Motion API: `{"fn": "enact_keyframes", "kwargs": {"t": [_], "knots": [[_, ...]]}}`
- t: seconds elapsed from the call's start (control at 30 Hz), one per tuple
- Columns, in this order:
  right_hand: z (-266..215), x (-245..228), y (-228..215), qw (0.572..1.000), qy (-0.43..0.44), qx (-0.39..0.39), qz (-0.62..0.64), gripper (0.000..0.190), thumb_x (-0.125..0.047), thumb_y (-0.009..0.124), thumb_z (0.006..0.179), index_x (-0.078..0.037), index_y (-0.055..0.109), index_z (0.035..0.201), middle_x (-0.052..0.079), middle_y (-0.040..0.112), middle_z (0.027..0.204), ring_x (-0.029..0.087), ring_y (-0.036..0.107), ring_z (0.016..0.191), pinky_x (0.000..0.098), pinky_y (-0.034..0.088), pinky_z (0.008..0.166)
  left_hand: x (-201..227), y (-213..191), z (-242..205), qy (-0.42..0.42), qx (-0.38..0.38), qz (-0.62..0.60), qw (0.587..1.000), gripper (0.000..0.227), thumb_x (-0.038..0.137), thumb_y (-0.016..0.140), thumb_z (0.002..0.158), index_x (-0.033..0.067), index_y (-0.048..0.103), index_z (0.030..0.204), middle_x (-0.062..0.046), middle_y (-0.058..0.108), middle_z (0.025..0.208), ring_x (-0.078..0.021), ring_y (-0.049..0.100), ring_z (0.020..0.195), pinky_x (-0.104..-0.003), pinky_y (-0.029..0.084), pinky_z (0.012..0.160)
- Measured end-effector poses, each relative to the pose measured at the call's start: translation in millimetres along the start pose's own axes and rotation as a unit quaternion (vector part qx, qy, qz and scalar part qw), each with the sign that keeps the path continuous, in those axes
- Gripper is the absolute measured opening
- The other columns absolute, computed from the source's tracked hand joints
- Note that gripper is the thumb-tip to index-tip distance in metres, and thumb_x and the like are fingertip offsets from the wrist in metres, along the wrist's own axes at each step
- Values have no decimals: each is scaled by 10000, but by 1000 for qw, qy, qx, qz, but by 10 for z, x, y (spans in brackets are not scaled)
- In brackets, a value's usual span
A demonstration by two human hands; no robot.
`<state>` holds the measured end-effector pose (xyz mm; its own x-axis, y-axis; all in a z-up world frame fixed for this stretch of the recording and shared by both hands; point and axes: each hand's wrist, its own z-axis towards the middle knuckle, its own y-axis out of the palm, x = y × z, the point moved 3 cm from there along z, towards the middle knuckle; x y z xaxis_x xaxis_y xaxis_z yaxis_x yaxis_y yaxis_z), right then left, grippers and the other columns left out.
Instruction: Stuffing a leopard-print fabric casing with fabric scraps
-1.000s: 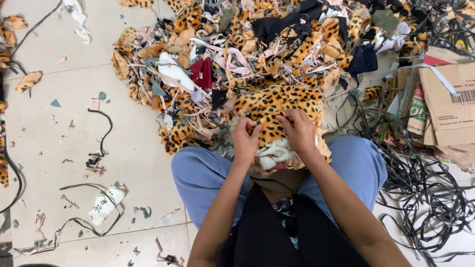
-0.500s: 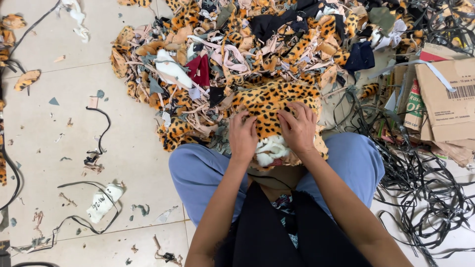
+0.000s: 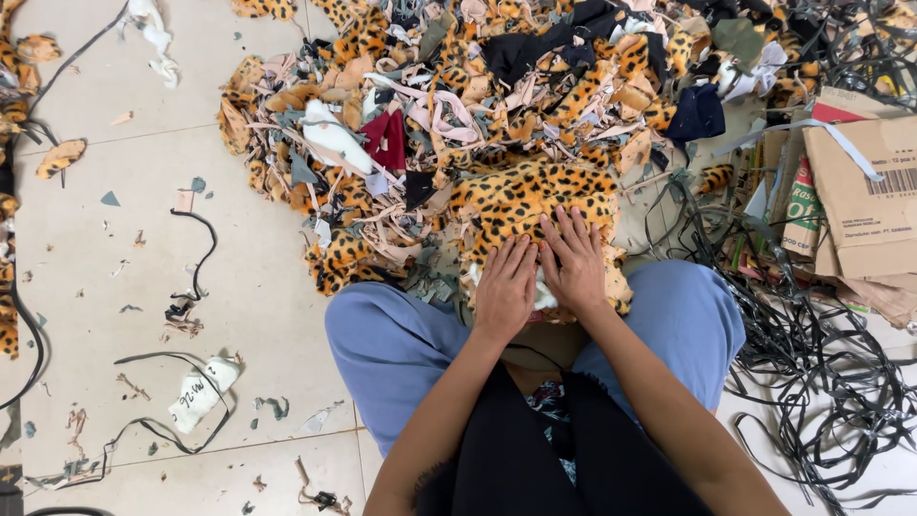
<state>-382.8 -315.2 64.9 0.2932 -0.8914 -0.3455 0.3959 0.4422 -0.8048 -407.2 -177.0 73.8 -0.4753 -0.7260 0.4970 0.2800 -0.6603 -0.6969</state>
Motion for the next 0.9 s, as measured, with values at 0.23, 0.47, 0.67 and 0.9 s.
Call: {"fn": "enact_keyframes", "kwargs": {"t": [0.23, 0.47, 0.67, 0.9], "knots": [[-81, 64, 100, 1000, -9, 21, -17, 456, -260, 581, 1038, -237, 587, 1494, 46, 497, 1573, 252, 349, 1504, 430, 191, 1226, -25, 105, -69, -8, 16, 1, 1000, 354, 154, 560, 1017, 103, 662, 1353, -86, 624, 1428, -264, 533, 1381, -433, 349, 1184], [-25, 44, 47, 1000, -3, 18, -2, 439, -255, 618, 1022, -239, 626, 1460, 40, 541, 1536, 260, 379, 1488, 435, 218, 1219, 4, 71, -7, -27, 0, 10, 1000, 339, 193, 539, 1019, 107, 687, 1312, -79, 651, 1394, -267, 572, 1342, -425, 373, 1164], [250, 25, -175, 998, 15, 12, 66, 337, -224, 704, 975, -206, 728, 1311, 70, 629, 1432, 318, 492, 1398, 471, 321, 1167, -143, 47, 325, -72, -57, -28, 995, 260, 277, 601, 979, 166, 746, 1164, -43, 717, 1170, -275, 672, 1134, -425, 509, 978], [1002, 438, -172, 991, 82, -3, 103, 243, -143, 733, 950, -127, 780, 1188, 71, 709, 1235, 318, 650, 1166, 457, 510, 999, -778, 368, 1327, -205, -86, -124, 967, 210, 229, 589, 994, 188, 764, 1101, -40, 745, 997, -277, 711, 993, -403, 595, 849]]}}
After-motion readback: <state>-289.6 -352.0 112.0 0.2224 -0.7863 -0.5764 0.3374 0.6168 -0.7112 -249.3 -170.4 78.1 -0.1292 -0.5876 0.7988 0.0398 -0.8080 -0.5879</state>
